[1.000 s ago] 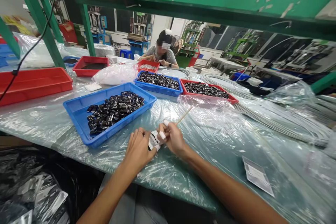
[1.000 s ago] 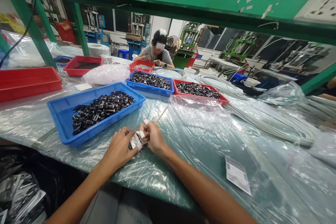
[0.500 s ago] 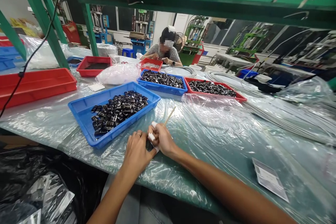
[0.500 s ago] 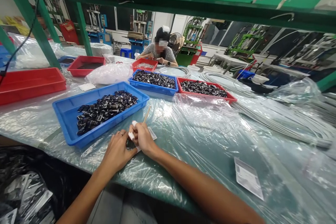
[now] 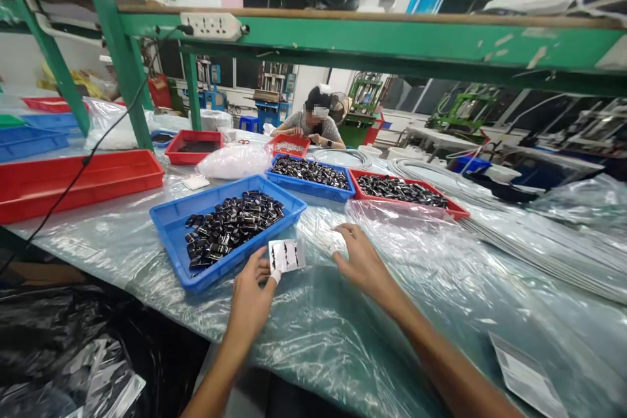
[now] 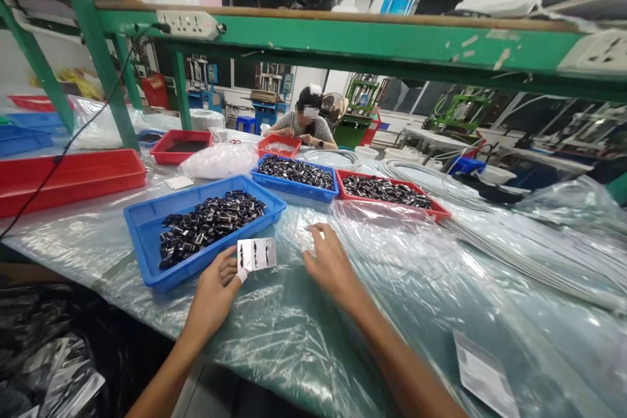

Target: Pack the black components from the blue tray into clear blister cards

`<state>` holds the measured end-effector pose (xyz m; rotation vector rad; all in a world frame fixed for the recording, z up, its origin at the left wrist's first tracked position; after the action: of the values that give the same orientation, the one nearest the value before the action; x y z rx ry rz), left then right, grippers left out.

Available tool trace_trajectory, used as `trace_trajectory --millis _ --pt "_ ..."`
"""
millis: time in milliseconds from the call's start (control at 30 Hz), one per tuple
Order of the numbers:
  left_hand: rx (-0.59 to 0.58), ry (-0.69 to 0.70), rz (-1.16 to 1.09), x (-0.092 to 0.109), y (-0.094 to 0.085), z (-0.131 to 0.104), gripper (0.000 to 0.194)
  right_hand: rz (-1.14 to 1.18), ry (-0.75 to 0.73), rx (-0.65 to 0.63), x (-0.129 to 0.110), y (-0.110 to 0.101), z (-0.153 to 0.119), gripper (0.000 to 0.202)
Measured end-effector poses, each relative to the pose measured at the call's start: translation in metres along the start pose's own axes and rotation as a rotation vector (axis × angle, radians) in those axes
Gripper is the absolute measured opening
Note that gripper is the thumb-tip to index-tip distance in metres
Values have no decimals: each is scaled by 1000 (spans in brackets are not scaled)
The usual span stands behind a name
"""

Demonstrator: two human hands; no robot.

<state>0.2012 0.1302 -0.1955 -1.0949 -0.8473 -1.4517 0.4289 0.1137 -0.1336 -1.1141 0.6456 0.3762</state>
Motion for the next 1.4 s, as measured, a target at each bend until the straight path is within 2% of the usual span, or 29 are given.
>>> trace_trajectory --millis 33,100,133,200,333,500,600,700,767,833,900,967,1067,1133,1267,1400 --pt "34 -25 -88 2 -2 1 51 -72 -180 32 -18 3 -7 29" --pt "59 -24 -222 9 -5 5 45 -144 -465 -35 -53 16 -21 34" --pt "64 -8 -272 14 -7 7 45 -166 -556 -80 -69 23 -26 37" --pt "86 43 -341 22 -13 11 44 -182 -639 -136 -93 34 -28 41" --pt "178 143 -349 34 -32 23 37 -15 -595 -163 -117 48 -16 41" --pt "266 256 -243 44 -50 32 31 364 -473 -194 -129 59 -1 32" --pt "284 295 -145 46 -57 36 29 459 -450 -252 -135 67 8 32" --pt "303 334 8 43 -70 41 29 419 -444 -216 -137 75 25 35" --pt "354 318 93 39 -85 45 31 363 -393 -161 -134 81 42 29" --pt "404 260 106 34 -100 50 35 270 -303 -129 -132 88 59 24" --pt "427 192 31 30 -111 53 38 151 -265 -115 -132 94 69 29" --pt "437 160 -126 28 -117 55 40 73 -359 -146 -139 100 67 41" --pt "417 144 -416 30 -114 55 39 81 -581 -219 -152 105 49 52" --pt "373 134 -531 33 -109 55 39 71 -662 -174 -157 103 39 54" --pt "246 118 -504 36 -100 55 42 -12 -760 -69 -162 98 28 50" --pt "270 158 -441 32 -102 57 41 -71 -828 47 -167 96 18 39"
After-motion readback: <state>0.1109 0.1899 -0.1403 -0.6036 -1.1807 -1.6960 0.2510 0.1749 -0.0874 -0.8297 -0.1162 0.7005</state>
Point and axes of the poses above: each hand's wrist, its own z-axis towards the middle knuckle, its own y-axis out of the palm, x = y × z, the point moved 4 cm from there along z, towards the middle knuckle, and after that the axes turned 13 degrees about y, right-handed, at the moved point
